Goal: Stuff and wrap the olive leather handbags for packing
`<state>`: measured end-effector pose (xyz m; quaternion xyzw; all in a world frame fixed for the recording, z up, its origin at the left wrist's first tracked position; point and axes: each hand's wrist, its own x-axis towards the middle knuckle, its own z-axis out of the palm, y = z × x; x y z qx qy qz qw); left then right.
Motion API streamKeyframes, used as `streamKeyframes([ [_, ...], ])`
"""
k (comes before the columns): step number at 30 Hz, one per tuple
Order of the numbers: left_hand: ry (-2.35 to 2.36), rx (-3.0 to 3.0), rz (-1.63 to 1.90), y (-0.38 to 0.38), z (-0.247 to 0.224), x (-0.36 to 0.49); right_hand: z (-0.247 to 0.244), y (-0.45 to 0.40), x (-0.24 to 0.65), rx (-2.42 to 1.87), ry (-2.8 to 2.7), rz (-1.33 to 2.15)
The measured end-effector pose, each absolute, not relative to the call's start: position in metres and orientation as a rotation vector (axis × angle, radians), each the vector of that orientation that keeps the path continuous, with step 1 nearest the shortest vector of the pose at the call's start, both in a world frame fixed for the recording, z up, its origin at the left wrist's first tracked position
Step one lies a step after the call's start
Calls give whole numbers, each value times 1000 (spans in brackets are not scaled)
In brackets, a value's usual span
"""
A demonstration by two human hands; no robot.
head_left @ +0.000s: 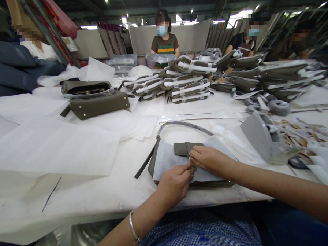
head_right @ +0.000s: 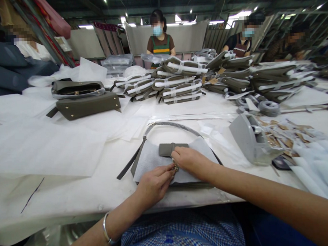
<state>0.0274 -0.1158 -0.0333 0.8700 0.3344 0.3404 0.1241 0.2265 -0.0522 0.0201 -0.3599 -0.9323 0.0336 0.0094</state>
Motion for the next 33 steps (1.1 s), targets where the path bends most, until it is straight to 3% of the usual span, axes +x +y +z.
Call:
streamKeyframes([
  [3, 960, 2536, 1004, -116, -34, 27, 18, -50, 227, -1079, -2850, 90],
  [8, 961, 2530, 1015, -116, -33, 27, 22, -44, 230, -1318, -2430, 664],
  [11, 967, 2518, 1012, -115, -33, 27, 24, -39, 230, -1304, -2320, 834],
  [19, 996, 2503, 1008, -116, -34, 27, 26, -37, 246, -1060, -2655, 583],
  [33, 995, 2509, 986, -116, -31, 27, 32, -51, 237, -1321, -2595, 519],
])
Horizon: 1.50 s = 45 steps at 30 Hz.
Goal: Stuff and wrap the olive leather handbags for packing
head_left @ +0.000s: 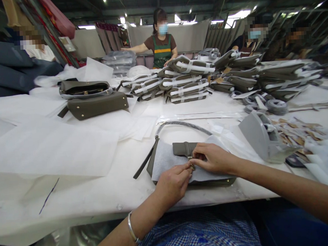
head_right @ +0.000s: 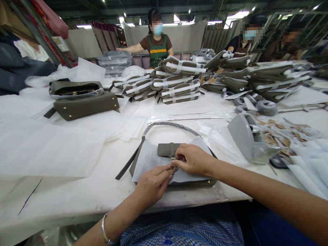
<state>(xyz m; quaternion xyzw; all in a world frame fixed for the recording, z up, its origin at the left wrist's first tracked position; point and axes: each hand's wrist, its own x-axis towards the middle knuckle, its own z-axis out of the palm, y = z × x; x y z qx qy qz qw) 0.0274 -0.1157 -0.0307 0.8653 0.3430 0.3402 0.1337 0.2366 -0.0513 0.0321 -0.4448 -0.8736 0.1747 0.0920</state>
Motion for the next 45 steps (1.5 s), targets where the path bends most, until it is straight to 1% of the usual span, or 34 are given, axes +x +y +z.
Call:
streamKeyframes([
  [6, 999, 2505, 994, -116, -31, 26, 29, -51, 241, -1305, -2632, 611],
  [9, 1004, 2499, 989, -117, -32, 26, 30, -56, 247, -1262, -2696, 587],
  [14, 1000, 2492, 1004, -116, -31, 27, 30, -67, 255, -1095, -2662, 636],
  [18, 1010, 2471, 994, -115, -30, 27, 29, -67, 251, -1308, -2490, 687],
  [20, 1010, 2470, 982, -115, -30, 27, 29, -63, 246, -1331, -2459, 713],
  [28, 1017, 2488, 988, -116, -32, 27, 33, -46, 230, -1157, -2729, 483],
  [34, 1028, 2485, 978, -116, -34, 27, 30, -51, 221, -1054, -2895, 139],
  [36, 1020, 2487, 983, -116, -34, 27, 28, -51, 220, -1076, -2834, 203],
  [40, 1003, 2486, 1001, -117, -34, 27, 25, -49, 222, -1194, -2624, 511],
  [45, 1010, 2456, 1023, -118, -31, 26, 28, -54, 227, -1160, -2679, 703],
])
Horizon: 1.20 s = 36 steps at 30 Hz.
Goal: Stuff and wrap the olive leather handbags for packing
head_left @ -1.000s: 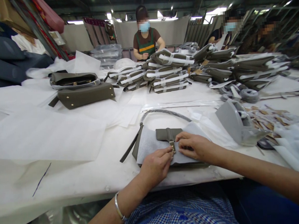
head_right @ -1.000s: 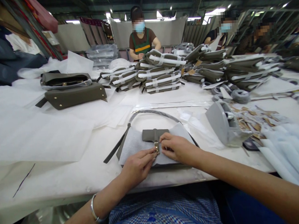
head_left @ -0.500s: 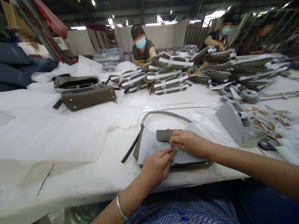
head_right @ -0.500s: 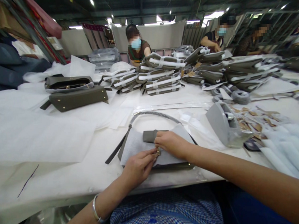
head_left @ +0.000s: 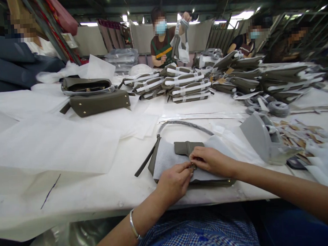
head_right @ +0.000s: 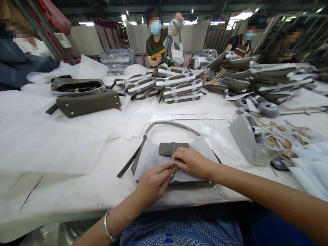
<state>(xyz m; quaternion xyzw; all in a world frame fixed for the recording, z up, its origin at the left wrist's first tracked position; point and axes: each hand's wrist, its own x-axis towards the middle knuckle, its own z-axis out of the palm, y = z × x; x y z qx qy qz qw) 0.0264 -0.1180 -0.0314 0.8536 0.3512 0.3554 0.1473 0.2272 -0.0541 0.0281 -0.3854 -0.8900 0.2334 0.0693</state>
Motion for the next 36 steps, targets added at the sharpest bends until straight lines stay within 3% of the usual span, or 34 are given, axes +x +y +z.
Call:
streamKeyframes([
  [12, 1024, 2443, 995, -117, -31, 26, 45, -70, 248, -1227, -2429, 758],
  [18, 1025, 2447, 1013, -117, -29, 26, 59, -91, 244, -1249, -2398, 995],
  [31, 1042, 2435, 1006, -117, -31, 26, 43, -102, 240, -1519, -2712, 450],
  [36, 1017, 2414, 1034, -118, -28, 26, 52, -98, 242, -1429, -2624, 746],
])
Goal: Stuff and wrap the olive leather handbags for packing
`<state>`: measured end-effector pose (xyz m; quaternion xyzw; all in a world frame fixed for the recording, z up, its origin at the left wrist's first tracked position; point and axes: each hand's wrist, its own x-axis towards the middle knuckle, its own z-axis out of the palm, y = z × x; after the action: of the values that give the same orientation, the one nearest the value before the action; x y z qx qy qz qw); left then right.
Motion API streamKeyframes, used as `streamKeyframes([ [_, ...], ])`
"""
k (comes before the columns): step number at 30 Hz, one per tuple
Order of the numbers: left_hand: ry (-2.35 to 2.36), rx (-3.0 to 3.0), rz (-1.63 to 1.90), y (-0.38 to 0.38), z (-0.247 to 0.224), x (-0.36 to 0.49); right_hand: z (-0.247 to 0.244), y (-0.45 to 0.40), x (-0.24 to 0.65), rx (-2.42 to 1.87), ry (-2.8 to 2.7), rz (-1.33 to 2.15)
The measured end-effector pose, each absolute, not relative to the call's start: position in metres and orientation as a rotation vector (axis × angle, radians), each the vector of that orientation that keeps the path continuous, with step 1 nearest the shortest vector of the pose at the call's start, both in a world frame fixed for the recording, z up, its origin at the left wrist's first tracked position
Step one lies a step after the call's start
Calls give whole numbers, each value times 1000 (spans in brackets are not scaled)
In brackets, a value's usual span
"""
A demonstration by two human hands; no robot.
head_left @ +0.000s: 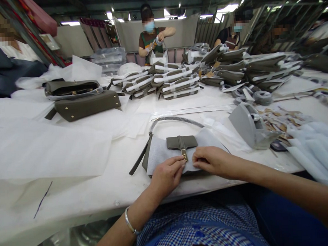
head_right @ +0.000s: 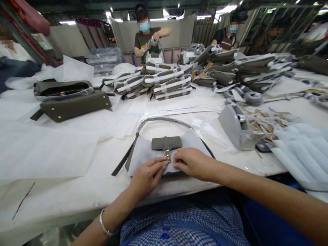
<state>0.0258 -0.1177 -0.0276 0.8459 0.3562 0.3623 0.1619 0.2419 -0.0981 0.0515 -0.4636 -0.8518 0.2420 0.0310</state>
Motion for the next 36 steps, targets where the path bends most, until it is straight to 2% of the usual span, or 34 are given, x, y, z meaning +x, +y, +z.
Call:
streamKeyframes([
  [8, 1028, 2384, 1039, -117, -29, 26, 65, -157, 254, -1188, -2519, 1187],
  [12, 1042, 2368, 1040, -116, -29, 26, 37, -188, 284, -1185, -2550, 1375],
  [18, 1013, 2363, 1055, -117, -26, 25, -17, -199, 342, -1941, -1896, 1375],
  [23, 1033, 2389, 1024, -116, -27, 25, -23, -205, 371, -1790, -1684, 1346],
  [29, 1047, 2455, 1002, -114, -29, 24, -32, -227, 402, -1901, -985, 1348],
  [32, 1043, 2478, 1006, -112, -30, 22, -31, -236, 414, -1961, -1063, 1172],
  [36, 1030, 2488, 998, -111, -31, 22, -10, -243, 404, -2153, -1418, 773],
])
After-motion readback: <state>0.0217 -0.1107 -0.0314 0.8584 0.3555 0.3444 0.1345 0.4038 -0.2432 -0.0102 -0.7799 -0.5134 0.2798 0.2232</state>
